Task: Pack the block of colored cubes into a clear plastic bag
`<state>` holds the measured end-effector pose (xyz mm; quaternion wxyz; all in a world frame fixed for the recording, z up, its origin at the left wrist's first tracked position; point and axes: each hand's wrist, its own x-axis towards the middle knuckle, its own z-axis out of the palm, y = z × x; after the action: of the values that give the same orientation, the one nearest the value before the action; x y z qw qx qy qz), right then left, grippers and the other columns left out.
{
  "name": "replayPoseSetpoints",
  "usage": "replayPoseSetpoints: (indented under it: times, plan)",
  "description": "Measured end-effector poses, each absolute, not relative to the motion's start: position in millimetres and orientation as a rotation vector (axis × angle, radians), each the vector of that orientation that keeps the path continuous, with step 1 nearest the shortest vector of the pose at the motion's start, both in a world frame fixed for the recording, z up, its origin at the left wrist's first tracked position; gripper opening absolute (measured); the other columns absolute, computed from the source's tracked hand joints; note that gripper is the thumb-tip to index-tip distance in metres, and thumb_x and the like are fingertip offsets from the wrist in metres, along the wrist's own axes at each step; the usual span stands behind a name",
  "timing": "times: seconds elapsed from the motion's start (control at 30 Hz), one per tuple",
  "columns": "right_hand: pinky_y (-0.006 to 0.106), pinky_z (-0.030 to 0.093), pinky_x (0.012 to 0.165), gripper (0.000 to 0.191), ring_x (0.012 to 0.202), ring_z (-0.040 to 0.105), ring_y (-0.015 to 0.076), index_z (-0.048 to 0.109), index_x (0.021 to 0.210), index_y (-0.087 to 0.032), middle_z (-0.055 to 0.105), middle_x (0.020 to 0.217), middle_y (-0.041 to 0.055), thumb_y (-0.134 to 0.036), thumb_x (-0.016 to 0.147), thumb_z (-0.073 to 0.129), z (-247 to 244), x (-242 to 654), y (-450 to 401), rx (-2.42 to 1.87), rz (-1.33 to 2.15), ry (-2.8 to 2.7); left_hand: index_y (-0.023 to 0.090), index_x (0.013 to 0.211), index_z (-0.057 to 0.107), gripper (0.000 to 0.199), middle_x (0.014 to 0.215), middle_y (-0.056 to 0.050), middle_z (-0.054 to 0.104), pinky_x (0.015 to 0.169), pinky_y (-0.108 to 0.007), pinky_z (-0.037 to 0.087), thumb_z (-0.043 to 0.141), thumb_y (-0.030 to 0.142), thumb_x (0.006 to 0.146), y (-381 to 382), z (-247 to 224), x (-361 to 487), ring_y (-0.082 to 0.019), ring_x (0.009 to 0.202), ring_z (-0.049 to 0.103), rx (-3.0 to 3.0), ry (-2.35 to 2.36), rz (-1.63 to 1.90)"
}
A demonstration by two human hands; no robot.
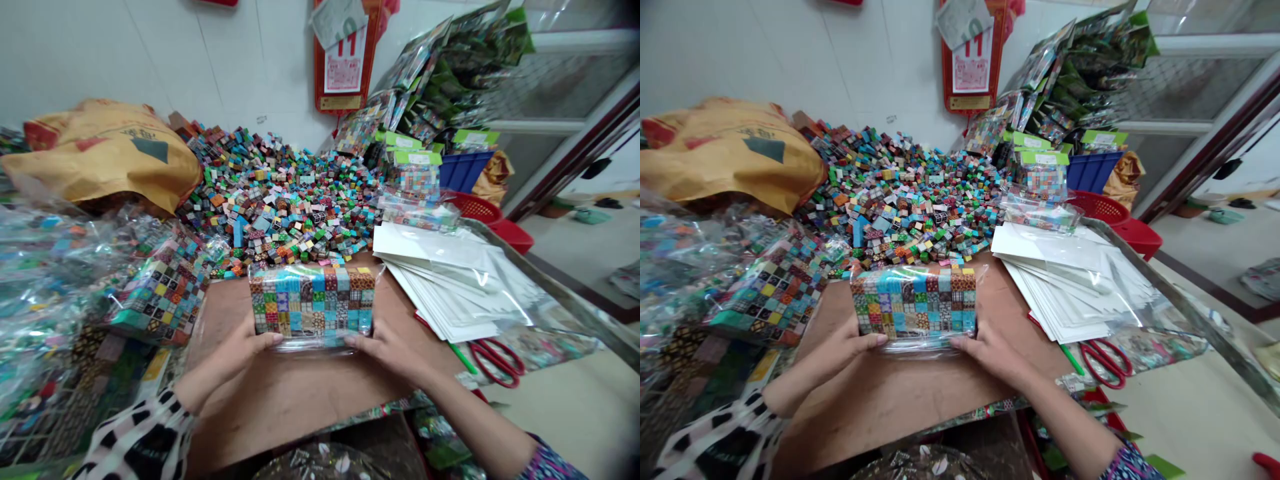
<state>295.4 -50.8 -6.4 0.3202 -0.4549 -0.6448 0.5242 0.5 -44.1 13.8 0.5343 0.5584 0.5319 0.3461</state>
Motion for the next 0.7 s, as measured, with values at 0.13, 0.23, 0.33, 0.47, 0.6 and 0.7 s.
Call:
replayPoseSetpoints:
  times: [0.13,0.23,0.33,0.47,0.6,0.7]
  plan:
    - [0.040,0.040,0.111,0.092,0.140,0.037,0.0300,0.011,0.154,-0.023,0.031,0.158,0.0097,-0.051,0.083,0.062,1,290,-61,-1.210,1.332,-1.611,0.020,0.105,0.063,0.052,0.109,-0.007,0.072,0.088,-0.036,0.052,0.082,0.038,0.059,-48,42,2,-0.026,0.103,0.065,1.103,1.276,0.653]
    - [0.040,0.044,0.107,0.099,0.138,0.040,0.0317,0.008,0.154,-0.024,0.033,0.156,0.0112,-0.050,0.078,0.066,13,286,-67,-1.221,1.392,-1.518,0.019,0.101,0.066,0.051,0.100,-0.008,0.074,0.071,-0.030,0.055,0.083,0.041,0.058,-51,56,2,-0.023,0.089,0.068,0.939,1.357,0.464]
    - [0.035,0.058,0.077,0.096,0.106,0.064,0.0294,0.015,0.151,-0.025,0.057,0.133,0.0140,-0.046,0.075,0.069,30,286,-77,-1.305,1.645,-1.338,0.021,0.110,0.062,0.062,0.092,-0.008,0.074,0.057,-0.031,0.055,0.085,0.039,0.055,-57,67,2,-0.023,0.073,0.068,0.795,1.443,0.365]
    - [0.019,0.048,0.043,0.074,0.055,0.060,0.0110,0.033,0.141,-0.028,0.068,0.098,0.0074,-0.043,0.079,0.069,58,291,-87,-1.441,2.004,-1.083,0.025,0.113,0.063,0.064,0.093,-0.009,0.074,0.052,-0.033,0.056,0.084,0.038,0.054,-67,90,4,-0.025,0.068,0.069,0.647,1.389,0.242]
    - [0.018,0.051,0.043,0.040,0.047,0.060,0.0088,0.051,0.121,-0.020,0.066,0.084,0.0052,-0.046,0.091,0.056,77,293,-80,-1.490,2.280,-0.935,0.021,0.091,0.071,0.031,0.089,-0.009,0.075,0.055,-0.030,0.056,0.073,0.038,0.065,-75,117,5,-0.021,0.065,0.067,0.699,1.378,0.181]
    - [0.023,0.055,0.046,0.047,0.045,0.060,0.0099,0.055,0.114,-0.016,0.065,0.078,0.0043,-0.055,0.100,0.034,78,292,-63,-1.503,2.404,-0.824,0.022,0.086,0.070,0.021,0.087,-0.007,0.075,0.057,-0.026,0.055,0.068,0.029,0.067,-69,118,6,-0.019,0.069,0.067,0.737,1.415,0.302]
